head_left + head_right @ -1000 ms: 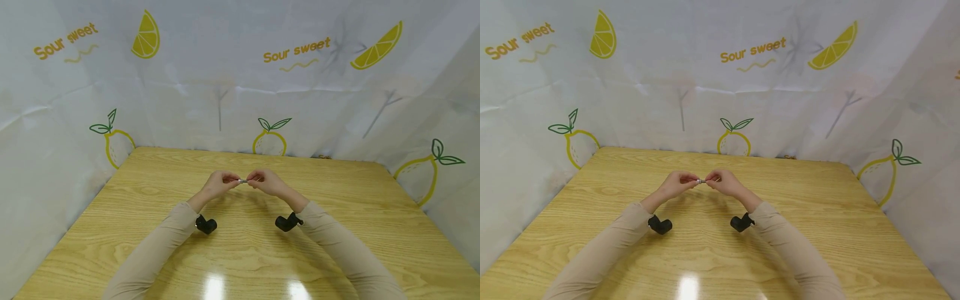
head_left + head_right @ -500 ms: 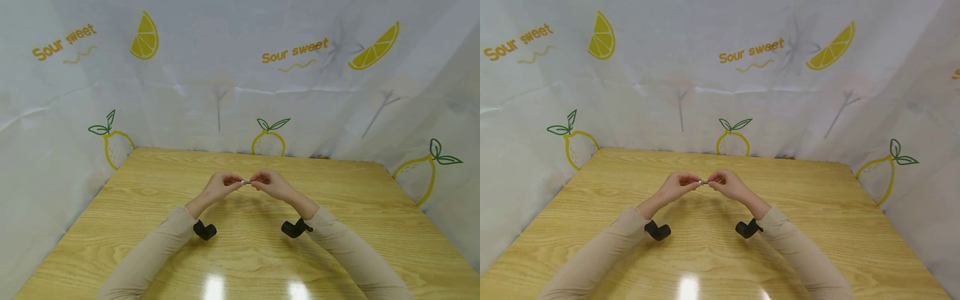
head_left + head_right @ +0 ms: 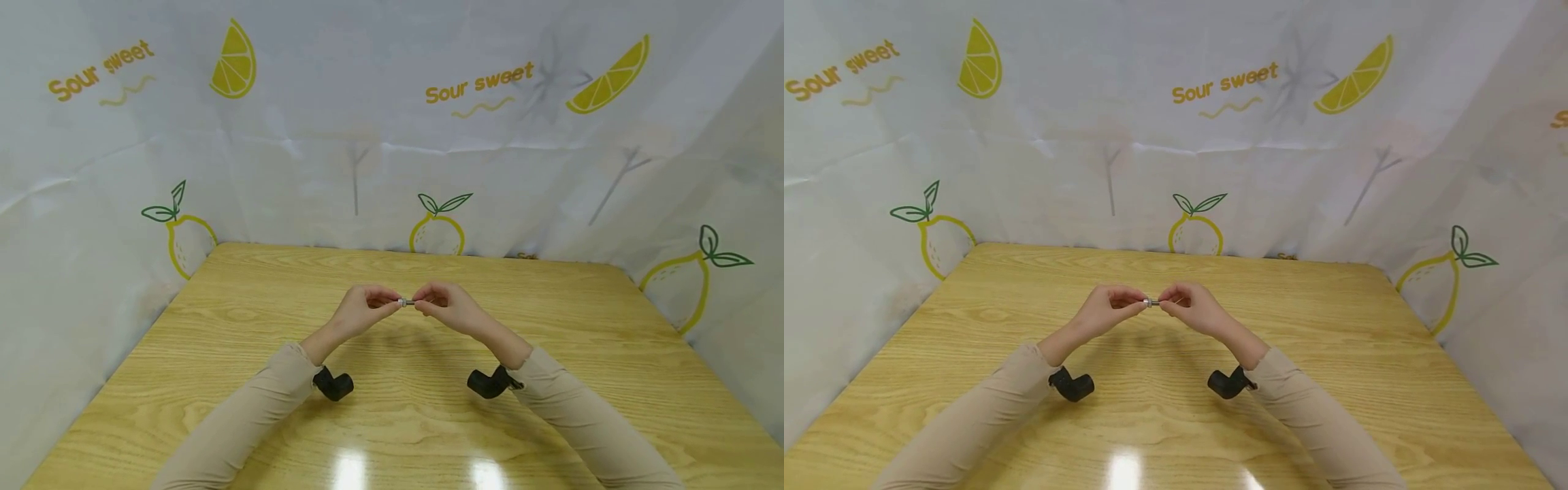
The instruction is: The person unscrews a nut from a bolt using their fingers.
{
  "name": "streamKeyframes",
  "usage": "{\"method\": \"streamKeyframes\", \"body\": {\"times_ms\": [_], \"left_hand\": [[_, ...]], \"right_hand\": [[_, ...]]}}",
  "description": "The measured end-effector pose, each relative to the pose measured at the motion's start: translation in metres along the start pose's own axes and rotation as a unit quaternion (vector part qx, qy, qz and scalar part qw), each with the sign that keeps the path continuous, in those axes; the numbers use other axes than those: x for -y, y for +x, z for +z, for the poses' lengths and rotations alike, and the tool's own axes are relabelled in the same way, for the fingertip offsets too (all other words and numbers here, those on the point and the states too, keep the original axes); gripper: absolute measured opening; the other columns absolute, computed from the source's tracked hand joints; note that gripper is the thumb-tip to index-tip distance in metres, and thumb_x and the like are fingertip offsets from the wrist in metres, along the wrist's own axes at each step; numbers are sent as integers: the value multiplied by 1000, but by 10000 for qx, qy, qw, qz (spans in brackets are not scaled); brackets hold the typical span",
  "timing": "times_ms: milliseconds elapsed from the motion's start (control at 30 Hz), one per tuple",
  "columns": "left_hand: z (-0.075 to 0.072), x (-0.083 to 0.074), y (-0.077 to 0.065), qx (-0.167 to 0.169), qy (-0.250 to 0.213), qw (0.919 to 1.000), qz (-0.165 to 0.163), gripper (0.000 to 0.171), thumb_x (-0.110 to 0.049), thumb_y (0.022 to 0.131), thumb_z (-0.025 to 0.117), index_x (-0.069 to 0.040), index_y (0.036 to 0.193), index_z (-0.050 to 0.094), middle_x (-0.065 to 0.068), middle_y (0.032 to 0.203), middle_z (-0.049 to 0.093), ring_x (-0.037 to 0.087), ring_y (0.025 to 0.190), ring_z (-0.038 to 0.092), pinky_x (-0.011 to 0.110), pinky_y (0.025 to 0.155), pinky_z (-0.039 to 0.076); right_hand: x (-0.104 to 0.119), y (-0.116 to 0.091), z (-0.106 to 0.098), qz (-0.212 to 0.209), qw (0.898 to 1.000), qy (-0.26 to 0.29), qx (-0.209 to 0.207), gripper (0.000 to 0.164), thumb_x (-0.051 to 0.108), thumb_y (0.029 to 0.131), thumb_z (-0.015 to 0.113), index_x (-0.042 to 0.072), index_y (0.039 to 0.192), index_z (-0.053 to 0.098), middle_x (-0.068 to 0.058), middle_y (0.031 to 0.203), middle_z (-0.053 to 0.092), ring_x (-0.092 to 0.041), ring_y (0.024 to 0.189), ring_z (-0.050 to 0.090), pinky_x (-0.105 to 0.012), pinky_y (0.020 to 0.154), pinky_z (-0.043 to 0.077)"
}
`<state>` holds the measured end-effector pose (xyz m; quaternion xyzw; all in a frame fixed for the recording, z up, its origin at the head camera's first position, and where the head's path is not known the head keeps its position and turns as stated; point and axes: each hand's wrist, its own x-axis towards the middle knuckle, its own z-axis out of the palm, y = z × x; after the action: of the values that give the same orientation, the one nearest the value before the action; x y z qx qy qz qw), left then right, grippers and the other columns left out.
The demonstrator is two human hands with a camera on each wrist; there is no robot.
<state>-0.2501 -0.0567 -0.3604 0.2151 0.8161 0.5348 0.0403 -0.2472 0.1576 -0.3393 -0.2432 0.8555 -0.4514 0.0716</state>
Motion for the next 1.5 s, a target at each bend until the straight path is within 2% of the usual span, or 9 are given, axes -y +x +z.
{"method": "streamKeyframes", "body": {"times_ms": [100,300,500,667,833,933,1067,1133,1500], "left_hand": [[0,0,0,-14,22,10000,23,25,-23,89,65,-6,106,69,13,99,71,24,87,66,25,73,53],[0,0,-2,-11,-44,10000,-11,24,-20,89,65,-5,107,69,13,100,71,29,91,66,25,73,54],[-1,1,-2,80,-49,9999,75,24,-19,89,64,-5,108,69,14,101,70,34,94,65,25,74,54],[1,0,-3,72,-35,9999,126,25,-20,89,64,-5,108,69,13,101,70,34,94,65,25,73,54],[2,0,-3,40,18,10000,71,26,-22,89,65,-6,109,69,12,102,70,24,90,67,25,74,54],[2,1,-3,22,-16,10000,69,25,-22,89,65,-6,109,69,12,102,71,23,89,67,25,74,54],[3,1,-3,-6,-52,9999,107,26,-22,89,64,-5,108,70,13,101,71,25,90,67,26,74,55],[3,1,-3,-19,-60,9999,91,25,-22,89,64,-5,108,70,13,101,71,25,90,67,26,74,55],[1,3,-3,-27,-126,9999,20,26,-22,89,65,-6,109,70,13,103,71,20,88,68,26,75,55]], "right_hand": [[1,-1,1,58,10000,-2,-50,21,16,95,55,0,106,61,-21,95,63,-20,77,61,-37,69,50],[1,-2,5,96,9998,129,-75,23,20,94,56,2,107,62,-16,96,65,-15,79,61,-42,75,52],[-1,-2,10,-97,9998,187,16,27,23,95,56,1,109,63,-23,101,64,-30,85,63,-47,78,52],[-5,-2,12,-460,9989,83,-50,35,34,94,56,2,107,64,-19,97,66,-36,87,64,-45,76,53],[-2,-2,13,-252,9994,228,-31,31,27,94,56,1,108,63,-24,103,65,-40,93,62,-50,81,52],[0,-2,13,-184,9996,200,-35,26,20,95,56,-1,109,62,-26,105,63,-40,93,63,-45,81,53],[-1,-1,14,-251,9996,70,-116,24,17,95,56,-1,108,62,-22,104,65,-34,91,64,-29,76,53],[-1,0,14,-295,9994,59,-146,23,17,95,56,-1,107,62,-20,102,66,-33,91,65,-25,74,52],[1,-1,16,-509,9984,-25,-239,21,14,94,56,-2,104,62,-18,99,65,-38,91,62,-23,73,52]]}}
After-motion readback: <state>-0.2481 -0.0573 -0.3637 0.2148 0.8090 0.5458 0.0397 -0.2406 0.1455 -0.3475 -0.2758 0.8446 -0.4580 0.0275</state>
